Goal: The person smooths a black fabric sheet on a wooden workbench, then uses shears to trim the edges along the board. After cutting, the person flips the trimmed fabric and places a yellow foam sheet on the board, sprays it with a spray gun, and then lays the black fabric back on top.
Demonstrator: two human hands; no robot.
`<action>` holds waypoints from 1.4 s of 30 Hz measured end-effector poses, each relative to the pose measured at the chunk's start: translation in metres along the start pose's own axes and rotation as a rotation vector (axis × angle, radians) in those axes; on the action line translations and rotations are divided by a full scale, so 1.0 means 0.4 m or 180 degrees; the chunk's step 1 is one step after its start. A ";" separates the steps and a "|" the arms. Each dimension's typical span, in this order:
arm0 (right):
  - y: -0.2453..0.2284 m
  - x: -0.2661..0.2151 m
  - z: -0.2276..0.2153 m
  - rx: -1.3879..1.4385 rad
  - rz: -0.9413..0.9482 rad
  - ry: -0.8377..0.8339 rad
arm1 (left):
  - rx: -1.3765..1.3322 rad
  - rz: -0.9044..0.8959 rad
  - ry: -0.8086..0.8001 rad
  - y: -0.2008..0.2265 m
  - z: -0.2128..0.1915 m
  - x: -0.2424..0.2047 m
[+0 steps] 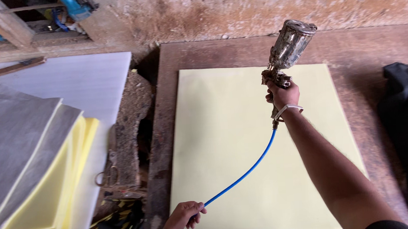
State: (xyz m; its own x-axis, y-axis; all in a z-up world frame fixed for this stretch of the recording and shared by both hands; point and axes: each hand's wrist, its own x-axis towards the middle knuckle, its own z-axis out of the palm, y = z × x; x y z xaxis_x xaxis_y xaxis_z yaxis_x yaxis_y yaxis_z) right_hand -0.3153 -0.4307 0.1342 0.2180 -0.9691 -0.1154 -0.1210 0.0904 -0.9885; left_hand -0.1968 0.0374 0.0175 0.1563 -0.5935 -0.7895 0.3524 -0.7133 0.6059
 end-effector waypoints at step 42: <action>0.134 -0.216 -0.883 -0.0372 0.0343 0.0648 | 0.0850 0.0876 0.1133 0.090 0.624 0.001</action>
State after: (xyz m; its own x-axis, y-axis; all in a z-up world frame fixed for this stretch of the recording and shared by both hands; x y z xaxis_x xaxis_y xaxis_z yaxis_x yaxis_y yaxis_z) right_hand -0.6825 -0.4231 0.1257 -0.0003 -0.9826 -0.1856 -0.2468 0.1799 -0.9522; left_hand -0.4143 -0.0817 0.0633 0.5302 -0.6421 -0.5537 0.0137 -0.6464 0.7628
